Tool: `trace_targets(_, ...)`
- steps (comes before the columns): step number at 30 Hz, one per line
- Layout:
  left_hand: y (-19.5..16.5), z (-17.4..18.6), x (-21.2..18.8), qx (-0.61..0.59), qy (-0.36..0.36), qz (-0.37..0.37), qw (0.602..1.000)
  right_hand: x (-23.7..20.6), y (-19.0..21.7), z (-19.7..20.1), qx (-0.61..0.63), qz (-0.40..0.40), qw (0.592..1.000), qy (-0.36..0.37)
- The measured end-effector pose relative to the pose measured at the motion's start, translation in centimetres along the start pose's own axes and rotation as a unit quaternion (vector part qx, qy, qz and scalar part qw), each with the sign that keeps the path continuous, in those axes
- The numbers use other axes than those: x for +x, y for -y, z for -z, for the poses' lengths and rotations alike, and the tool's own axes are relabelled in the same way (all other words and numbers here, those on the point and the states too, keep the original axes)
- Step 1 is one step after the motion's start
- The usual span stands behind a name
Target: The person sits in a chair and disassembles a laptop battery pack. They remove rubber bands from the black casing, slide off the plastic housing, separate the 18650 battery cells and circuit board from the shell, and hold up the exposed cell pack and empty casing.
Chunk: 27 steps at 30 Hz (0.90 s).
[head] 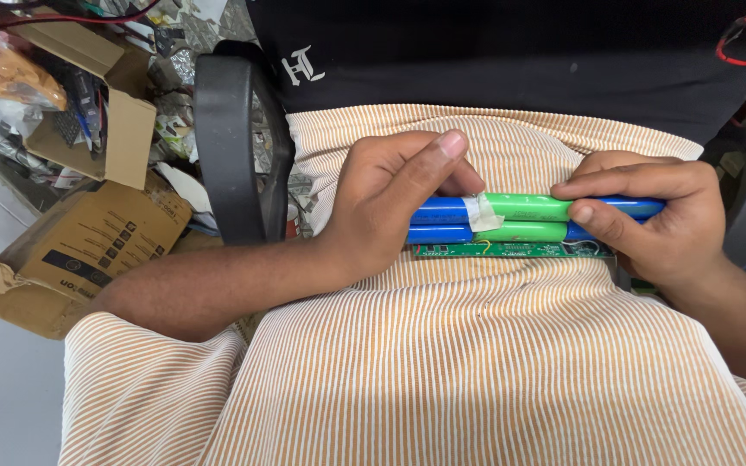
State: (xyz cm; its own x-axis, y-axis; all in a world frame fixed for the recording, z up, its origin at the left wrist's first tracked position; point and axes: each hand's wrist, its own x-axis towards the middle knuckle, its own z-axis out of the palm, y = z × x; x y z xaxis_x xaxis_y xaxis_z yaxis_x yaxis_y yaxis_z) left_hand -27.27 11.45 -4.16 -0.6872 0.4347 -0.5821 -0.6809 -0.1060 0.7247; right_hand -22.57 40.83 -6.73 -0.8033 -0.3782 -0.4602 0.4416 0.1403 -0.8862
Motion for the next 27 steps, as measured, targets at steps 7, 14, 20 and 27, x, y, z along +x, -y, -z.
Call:
trace_targets(7, 0.2, 0.0, 0.2, 0.014, -0.006, -0.003, 1.000, -0.1, -0.3, -0.1, 0.004, 0.006, 1.000, -0.005)
trace_targets(14, 0.0, -0.1, 0.5, 0.020, -0.011, 0.001, 1.000, 0.0, -0.4, 0.1, 0.011, -0.002, 1.000, -0.008)
trace_targets(20, -1.0, 0.4, 0.9, 0.026, -0.016, 0.008, 0.999, 0.4, 0.4, -0.1, 0.044, -0.005, 0.999, -0.022)
trace_targets(27, -3.1, 2.5, 1.1, -0.096, 0.036, 0.024, 0.994, 2.4, 2.3, 1.3, 0.223, 0.004, 0.975, -0.015)
